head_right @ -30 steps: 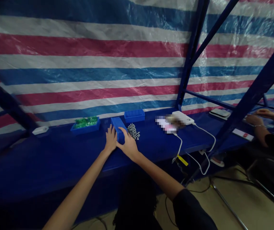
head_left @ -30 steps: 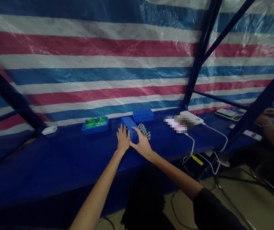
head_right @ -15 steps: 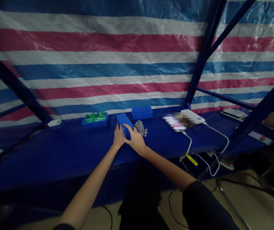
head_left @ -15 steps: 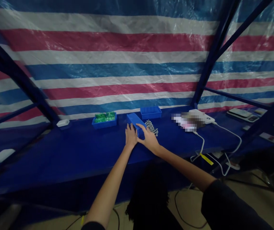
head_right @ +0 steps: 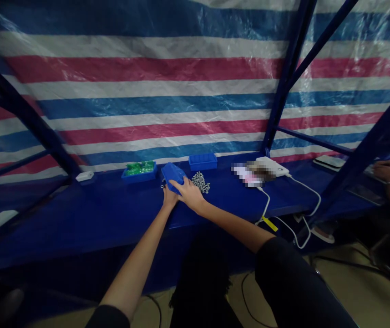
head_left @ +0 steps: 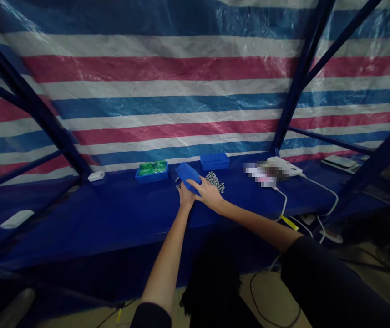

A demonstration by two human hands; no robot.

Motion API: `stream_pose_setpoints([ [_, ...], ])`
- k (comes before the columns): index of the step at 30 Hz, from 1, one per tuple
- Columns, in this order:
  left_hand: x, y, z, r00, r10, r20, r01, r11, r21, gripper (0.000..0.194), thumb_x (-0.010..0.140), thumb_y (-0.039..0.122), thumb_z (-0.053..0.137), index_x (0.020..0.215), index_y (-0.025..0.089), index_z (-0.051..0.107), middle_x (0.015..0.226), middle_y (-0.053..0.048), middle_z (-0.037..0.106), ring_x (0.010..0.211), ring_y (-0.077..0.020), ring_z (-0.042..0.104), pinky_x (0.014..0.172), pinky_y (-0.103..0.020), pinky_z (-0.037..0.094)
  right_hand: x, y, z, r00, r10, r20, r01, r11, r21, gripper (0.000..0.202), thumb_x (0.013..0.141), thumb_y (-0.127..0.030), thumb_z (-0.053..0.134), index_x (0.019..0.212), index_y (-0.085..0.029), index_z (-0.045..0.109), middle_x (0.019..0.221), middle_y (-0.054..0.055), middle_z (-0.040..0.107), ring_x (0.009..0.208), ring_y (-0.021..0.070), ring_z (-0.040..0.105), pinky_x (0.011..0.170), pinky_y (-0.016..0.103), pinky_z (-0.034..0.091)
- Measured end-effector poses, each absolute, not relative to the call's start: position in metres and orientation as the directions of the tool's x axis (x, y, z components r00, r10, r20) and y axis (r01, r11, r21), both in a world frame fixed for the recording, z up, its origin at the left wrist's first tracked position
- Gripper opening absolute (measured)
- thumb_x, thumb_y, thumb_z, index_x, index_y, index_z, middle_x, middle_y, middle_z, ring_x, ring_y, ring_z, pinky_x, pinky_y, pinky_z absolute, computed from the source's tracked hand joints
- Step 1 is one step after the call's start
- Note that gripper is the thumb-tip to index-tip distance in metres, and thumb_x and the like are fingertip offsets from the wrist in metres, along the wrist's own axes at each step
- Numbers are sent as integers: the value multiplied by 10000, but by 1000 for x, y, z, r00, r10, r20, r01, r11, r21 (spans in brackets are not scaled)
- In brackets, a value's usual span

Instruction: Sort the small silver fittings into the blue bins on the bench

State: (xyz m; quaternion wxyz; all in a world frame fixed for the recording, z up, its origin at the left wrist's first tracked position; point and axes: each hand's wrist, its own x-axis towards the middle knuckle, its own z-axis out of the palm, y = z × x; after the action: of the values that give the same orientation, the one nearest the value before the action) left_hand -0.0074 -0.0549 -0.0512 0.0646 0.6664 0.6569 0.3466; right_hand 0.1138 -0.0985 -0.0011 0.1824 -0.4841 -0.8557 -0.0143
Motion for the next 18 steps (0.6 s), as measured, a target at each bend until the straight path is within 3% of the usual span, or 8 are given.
stream_pose_setpoints([
  [5,-7,-58,-45,-139,891,433,837,-128,532,310,826,318,446,1059,164,580,1074,-121,620,1116,-240,503,999,-371,340,117,-96,0,-510,786,349,811,575,-111,596,824,-299,552,1372,-326,320,1334,171,371,1147,303,483,839,383,479],
  [11,-13,-50,-41,-463,742,484,831,173,529,426,863,274,316,1206,74,471,1312,-183,446,1289,-280,319,1072,-432,206,130,-87,-4,-486,800,351,807,565,-169,606,838,-338,529,1385,-350,267,1328,150,391,1075,271,545,782,355,498],
  [13,-23,-44,-41,-471,757,453,833,212,512,450,864,278,309,1227,54,454,1340,-196,417,1302,-291,296,1075,-437,192,135,-85,-5,-477,805,353,809,559,-182,604,838,-351,526,1383,-360,264,1326,137,397,1068,267,549,766,345,500],
  [18,-45,-34,-42,-407,840,359,849,203,489,447,855,344,344,1176,79,507,1225,-193,520,1201,-303,425,1002,-449,296,145,-78,-4,-447,786,427,775,578,-253,596,818,-323,539,1365,-350,303,1304,115,417,1035,252,560,754,337,493],
])
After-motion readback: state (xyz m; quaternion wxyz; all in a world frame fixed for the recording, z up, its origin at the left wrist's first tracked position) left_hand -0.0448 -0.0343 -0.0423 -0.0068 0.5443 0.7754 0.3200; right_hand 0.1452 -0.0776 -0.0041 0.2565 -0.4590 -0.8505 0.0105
